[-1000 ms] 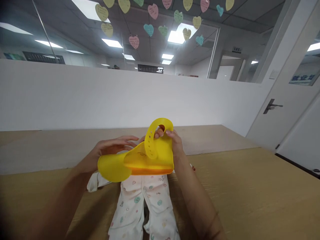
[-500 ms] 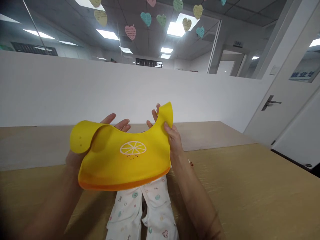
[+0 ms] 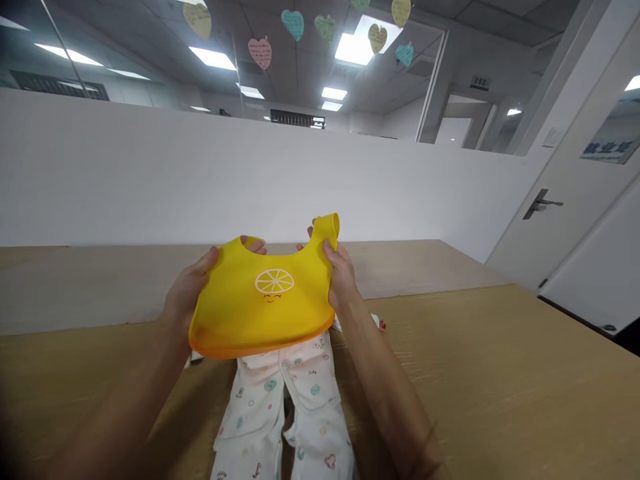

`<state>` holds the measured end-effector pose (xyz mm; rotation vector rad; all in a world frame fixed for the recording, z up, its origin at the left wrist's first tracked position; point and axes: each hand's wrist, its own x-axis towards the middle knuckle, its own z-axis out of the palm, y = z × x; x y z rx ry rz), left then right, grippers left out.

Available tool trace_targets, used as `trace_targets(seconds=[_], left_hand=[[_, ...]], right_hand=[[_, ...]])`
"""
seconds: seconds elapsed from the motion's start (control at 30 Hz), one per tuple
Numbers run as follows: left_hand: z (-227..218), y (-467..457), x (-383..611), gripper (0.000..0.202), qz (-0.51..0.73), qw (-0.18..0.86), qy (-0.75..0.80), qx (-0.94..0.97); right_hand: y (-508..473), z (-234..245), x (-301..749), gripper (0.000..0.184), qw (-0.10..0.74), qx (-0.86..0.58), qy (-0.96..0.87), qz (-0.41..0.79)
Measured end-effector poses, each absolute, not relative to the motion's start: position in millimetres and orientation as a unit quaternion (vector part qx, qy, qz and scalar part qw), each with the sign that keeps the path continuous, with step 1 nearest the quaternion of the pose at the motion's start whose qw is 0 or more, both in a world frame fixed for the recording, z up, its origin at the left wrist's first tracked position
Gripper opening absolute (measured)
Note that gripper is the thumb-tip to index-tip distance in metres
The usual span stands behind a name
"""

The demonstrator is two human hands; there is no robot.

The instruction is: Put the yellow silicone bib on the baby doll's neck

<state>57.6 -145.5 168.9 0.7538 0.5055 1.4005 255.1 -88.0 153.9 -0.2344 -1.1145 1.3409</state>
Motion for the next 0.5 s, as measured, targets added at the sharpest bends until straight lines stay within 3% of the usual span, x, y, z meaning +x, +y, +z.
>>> trace_targets(seconds=[0.27,0.5], left_hand=[[197,-206,73,0.042,0.621,0.669,0.19,0.361],[149,-128,68,0.043,0.627,0.666,0.259,0.311]], right_hand=[[-169,200,277,0.044,0.663,-0.109,-0.506,0.541],[-74,139,259,0.032,0.624,-0.239,-0.425,0.61]])
